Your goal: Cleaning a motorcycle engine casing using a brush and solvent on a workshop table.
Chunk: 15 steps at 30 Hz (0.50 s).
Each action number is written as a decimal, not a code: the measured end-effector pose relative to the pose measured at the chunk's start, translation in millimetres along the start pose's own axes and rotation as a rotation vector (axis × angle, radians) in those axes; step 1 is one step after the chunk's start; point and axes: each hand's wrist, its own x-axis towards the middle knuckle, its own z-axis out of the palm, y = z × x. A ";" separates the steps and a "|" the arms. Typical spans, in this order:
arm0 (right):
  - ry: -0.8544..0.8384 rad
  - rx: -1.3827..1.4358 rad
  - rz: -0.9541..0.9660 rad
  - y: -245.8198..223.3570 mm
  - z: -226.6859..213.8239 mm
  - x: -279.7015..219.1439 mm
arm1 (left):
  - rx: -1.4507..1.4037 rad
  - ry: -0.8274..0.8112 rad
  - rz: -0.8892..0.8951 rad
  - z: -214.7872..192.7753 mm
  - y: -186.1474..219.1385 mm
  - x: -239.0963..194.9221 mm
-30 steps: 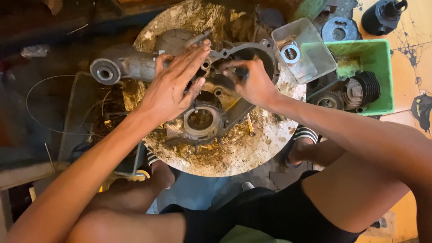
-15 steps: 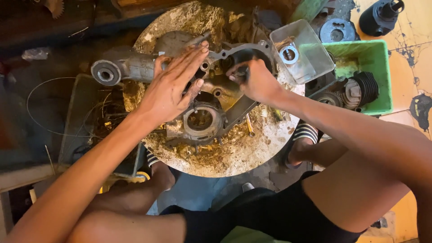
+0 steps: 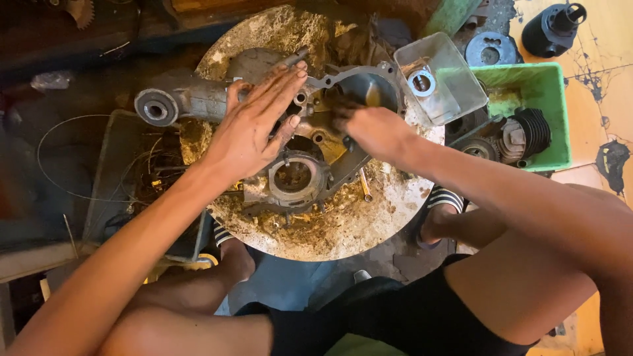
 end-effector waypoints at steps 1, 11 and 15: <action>-0.017 -0.164 -0.024 2.2 7.6 0.8 | 0.007 0.007 0.015 1.1 -0.9 0.3; 0.265 -0.565 -0.223 -1.8 16.4 3.9 | -0.002 0.002 0.007 0.9 -1.3 1.7; 0.273 -0.669 -0.044 -15.6 24.6 0.5 | -0.001 0.002 -0.001 1.9 -3.0 2.0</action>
